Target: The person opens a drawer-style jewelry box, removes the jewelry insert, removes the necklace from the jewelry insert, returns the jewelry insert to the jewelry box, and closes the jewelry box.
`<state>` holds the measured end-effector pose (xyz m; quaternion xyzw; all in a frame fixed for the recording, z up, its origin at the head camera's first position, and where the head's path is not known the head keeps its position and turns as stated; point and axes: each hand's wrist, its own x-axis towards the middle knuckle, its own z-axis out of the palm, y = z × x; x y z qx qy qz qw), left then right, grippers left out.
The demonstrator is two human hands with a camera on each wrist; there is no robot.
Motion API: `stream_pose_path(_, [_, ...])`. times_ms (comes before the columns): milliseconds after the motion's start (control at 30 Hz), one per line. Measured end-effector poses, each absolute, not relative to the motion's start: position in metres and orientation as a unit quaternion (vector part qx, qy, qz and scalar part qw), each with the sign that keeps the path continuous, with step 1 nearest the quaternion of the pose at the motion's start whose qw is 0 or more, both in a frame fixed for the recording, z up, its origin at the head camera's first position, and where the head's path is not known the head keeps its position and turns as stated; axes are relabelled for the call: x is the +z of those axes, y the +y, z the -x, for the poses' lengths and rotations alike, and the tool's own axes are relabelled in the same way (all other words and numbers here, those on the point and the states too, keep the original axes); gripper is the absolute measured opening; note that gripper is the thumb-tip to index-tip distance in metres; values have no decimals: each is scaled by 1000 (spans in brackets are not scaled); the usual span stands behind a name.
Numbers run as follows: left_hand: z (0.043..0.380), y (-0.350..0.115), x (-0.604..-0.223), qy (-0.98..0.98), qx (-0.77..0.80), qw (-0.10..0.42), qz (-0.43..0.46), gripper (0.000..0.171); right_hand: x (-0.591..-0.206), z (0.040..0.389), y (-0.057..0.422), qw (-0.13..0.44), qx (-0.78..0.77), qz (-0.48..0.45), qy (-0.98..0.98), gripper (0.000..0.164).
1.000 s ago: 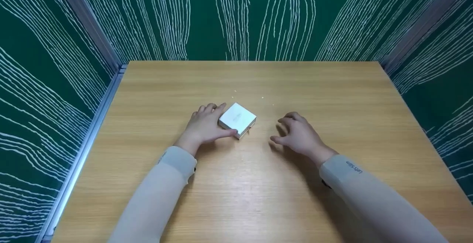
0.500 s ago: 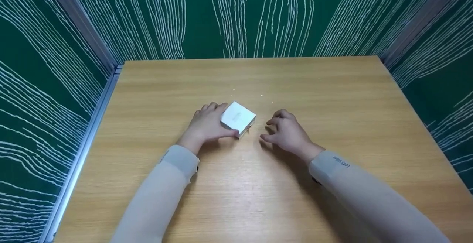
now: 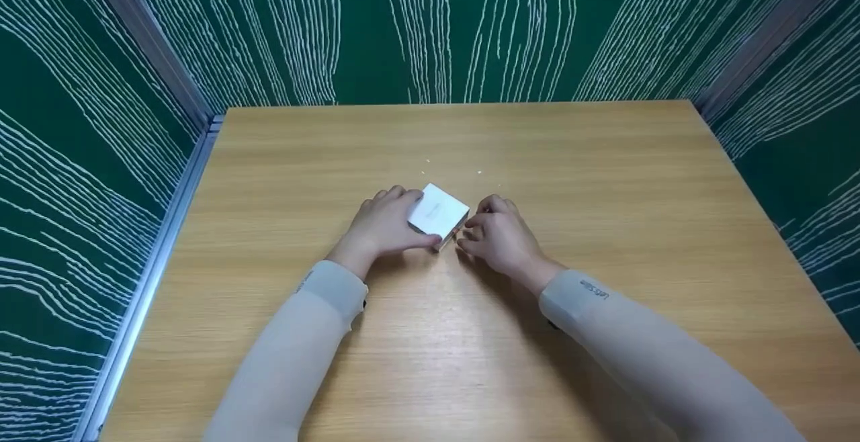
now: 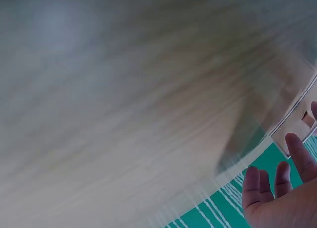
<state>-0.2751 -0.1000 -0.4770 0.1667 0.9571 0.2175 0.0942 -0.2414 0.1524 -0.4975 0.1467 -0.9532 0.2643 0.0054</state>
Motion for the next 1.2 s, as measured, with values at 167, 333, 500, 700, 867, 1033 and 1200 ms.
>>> stream_pose_path(167, [277, -100, -476, 955, 225, 98, -165, 104, -499, 244, 143, 21, 267, -146, -952, 20])
stream_pose_path(333, [278, -100, -476, 953, 238, 110, -150, 105, -499, 247, 138, 20, 276, -122, -953, 19])
stream_pose_path(500, [279, -99, -475, 950, 245, 132, -139, 106, -499, 248, 138, -6, 290, -103, -952, 20])
stream_pose_path(700, [280, -97, -475, 946, 258, 154, -123, 109, -496, 249, 138, -29, 315, -83, -945, 23])
stream_pose_path(867, [280, -96, -475, 945, 264, 158, -116, 109, -496, 250, 138, -29, 321, -86, -943, 17])
stream_pose_path(1033, [280, -96, -475, 942, 272, 154, -119, 108, -495, 251, 138, -13, 316, -93, -944, 14])
stream_pose_path(1200, [281, -98, -477, 937, 288, 160, -112, 110, -494, 252, 139, -14, 329, -93, -940, 11])
